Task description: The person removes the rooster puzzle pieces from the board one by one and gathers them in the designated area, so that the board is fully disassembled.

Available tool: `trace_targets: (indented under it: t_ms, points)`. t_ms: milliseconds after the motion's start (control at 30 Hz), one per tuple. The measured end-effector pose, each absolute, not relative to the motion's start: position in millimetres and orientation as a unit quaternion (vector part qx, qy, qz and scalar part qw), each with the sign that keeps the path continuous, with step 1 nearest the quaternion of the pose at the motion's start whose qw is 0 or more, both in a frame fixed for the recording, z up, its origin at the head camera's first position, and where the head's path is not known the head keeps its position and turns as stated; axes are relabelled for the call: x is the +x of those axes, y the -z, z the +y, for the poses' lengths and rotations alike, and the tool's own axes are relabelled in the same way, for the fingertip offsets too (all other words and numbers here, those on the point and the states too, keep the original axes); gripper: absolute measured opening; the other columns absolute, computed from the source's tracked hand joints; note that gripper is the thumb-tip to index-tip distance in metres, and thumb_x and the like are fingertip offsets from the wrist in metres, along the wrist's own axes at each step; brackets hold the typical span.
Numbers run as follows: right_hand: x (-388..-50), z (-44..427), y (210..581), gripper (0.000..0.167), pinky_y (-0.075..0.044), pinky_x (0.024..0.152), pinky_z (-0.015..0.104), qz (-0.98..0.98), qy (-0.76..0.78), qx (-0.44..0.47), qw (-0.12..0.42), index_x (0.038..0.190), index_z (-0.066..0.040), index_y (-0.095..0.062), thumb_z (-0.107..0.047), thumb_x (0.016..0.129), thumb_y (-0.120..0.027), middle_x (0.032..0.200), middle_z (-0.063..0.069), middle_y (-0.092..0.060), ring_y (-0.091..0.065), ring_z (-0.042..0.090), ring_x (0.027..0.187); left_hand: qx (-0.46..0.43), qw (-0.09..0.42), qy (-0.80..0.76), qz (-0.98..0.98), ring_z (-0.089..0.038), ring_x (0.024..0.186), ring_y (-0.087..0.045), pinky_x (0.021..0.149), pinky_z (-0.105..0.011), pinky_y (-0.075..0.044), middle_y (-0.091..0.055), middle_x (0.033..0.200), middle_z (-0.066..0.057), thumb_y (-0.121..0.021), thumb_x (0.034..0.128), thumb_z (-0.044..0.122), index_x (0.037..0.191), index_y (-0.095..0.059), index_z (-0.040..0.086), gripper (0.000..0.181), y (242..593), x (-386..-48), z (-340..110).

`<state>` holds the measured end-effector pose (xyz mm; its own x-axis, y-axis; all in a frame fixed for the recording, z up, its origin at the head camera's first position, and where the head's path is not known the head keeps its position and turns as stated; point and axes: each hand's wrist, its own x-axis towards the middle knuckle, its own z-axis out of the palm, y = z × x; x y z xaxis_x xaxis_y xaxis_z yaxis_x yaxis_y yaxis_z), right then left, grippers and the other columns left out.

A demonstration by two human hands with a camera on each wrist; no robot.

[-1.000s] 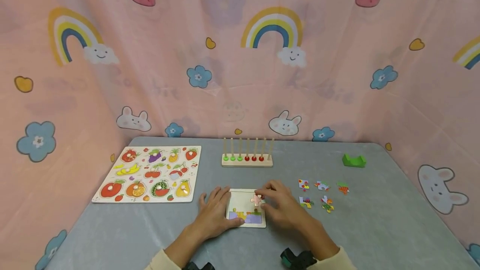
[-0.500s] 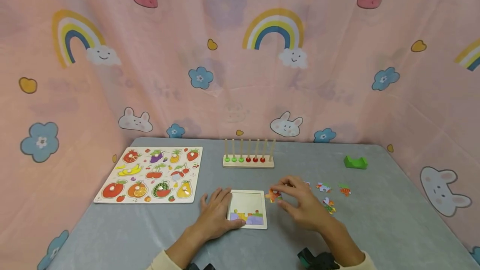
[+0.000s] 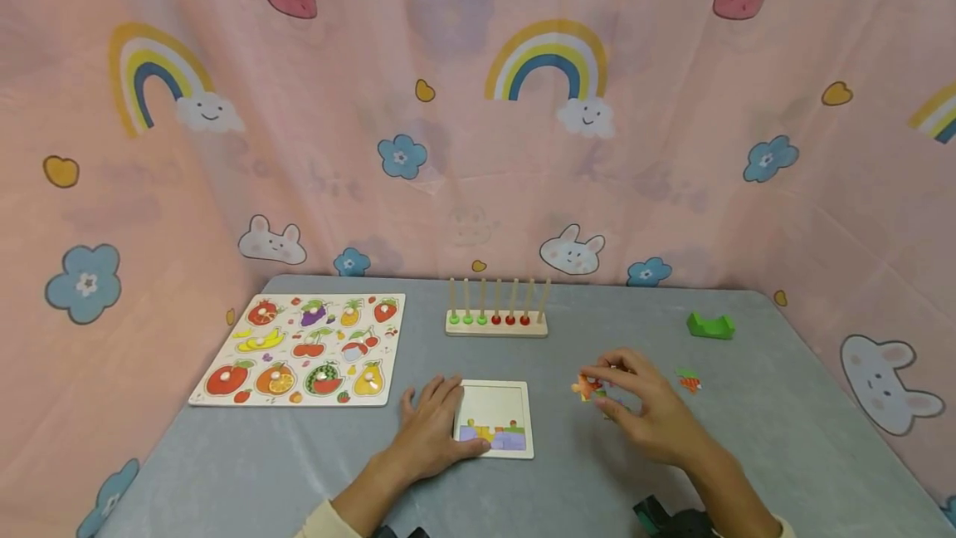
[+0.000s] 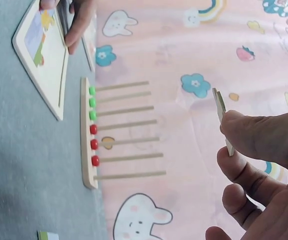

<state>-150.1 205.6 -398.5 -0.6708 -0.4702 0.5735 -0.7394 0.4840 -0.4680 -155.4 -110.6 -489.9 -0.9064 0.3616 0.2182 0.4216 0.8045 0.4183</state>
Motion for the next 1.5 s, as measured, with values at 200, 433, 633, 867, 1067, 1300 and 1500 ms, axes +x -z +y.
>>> trace_targets:
  t_ms: [200, 433, 633, 867, 1067, 1300, 1500]
  points:
    - [-148.0, 220.2, 398.8, 0.048, -0.04, 0.076, 0.021, -0.844, -0.365, 0.347, 0.184, 0.121, -0.01, -0.068, 0.008, 0.076, -0.076, 0.113, -0.001, -0.054, -0.045, 0.013, 0.103, -0.205, 0.065, 0.235, -0.948, -0.036, 0.133, -0.033, 0.097, -0.067, -0.012, -0.045, 0.142, -0.011, -0.073, 0.073, 0.06, 0.136, -0.05, 0.002, 0.089, 491.9, -155.5, -111.4]
    - [-148.0, 241.5, 403.0, 0.049, -0.038, 0.074, 0.019, -0.853, -0.349, 0.334, 0.198, 0.12, -0.006, -0.068, 0.01, 0.075, -0.076, 0.113, 0.0, -0.053, -0.044, 0.011, 0.099, -0.204, 0.065, 0.232, -0.949, -0.035, 0.133, -0.033, 0.098, -0.067, -0.012, -0.045, 0.143, -0.01, -0.073, 0.0731, 0.061, 0.137, -0.05, 0.003, 0.089, 491.7, -155.8, -111.3]
    - [-146.9, 261.1, 407.1, 0.049, -0.038, 0.075, 0.017, -0.862, -0.341, 0.317, 0.202, 0.12, -0.006, -0.068, 0.012, 0.075, -0.075, 0.113, -0.001, -0.053, -0.043, 0.009, 0.102, -0.204, 0.059, 0.227, -0.95, -0.035, 0.133, -0.033, 0.098, -0.068, -0.013, -0.044, 0.143, -0.011, -0.072, 0.0736, 0.062, 0.136, -0.05, 0.002, 0.089, 490.7, -155.9, -110.9]
    - [-147.2, 284.4, 416.2, 0.052, -0.035, 0.08, 0.013, -0.865, -0.343, 0.297, 0.213, 0.118, -0.007, -0.068, 0.015, 0.071, -0.076, 0.113, 0.001, -0.055, -0.043, 0.007, 0.106, -0.202, 0.05, 0.231, -0.95, -0.036, 0.134, -0.032, 0.098, -0.068, -0.012, -0.043, 0.144, -0.011, -0.072, 0.0744, 0.062, 0.137, -0.05, 0.002, 0.09, 489.2, -155.4, -110.9]
    - [-148.8, 302.3, 427.4, 0.053, -0.031, 0.084, 0.011, -0.868, -0.343, 0.287, 0.216, 0.117, -0.006, -0.069, 0.016, 0.069, -0.076, 0.111, 0.002, -0.054, -0.042, 0.004, 0.107, -0.203, 0.049, 0.231, -0.95, -0.036, 0.134, -0.031, 0.098, -0.067, -0.012, -0.043, 0.144, -0.011, -0.072, 0.0745, 0.062, 0.137, -0.05, 0.002, 0.089, 489.4, -155.2, -111.2]
    - [-153.4, 320.0, 442.1, 0.055, -0.029, 0.084, 0.011, -0.871, -0.341, 0.278, 0.218, 0.117, -0.009, -0.07, 0.015, 0.068, -0.077, 0.107, 0.001, -0.056, -0.043, 0.003, 0.104, -0.201, 0.045, 0.231, -0.951, -0.036, 0.135, -0.031, 0.098, -0.067, -0.011, -0.043, 0.144, -0.011, -0.072, 0.0746, 0.062, 0.137, -0.05, 0.002, 0.09, 488.4, -155.0, -110.7]
    - [-155.0, 331.3, 455.7, 0.047, -0.031, 0.082, 0.012, -0.877, -0.343, 0.257, 0.218, 0.112, -0.001, -0.07, 0.015, 0.069, -0.077, 0.103, 0.003, -0.058, -0.044, 0.0, 0.102, -0.202, 0.045, 0.231, -0.951, -0.035, 0.135, -0.031, 0.099, -0.067, -0.011, -0.043, 0.144, -0.011, -0.071, 0.0748, 0.062, 0.137, -0.05, 0.001, 0.09, 488.6, -154.7, -111.5]
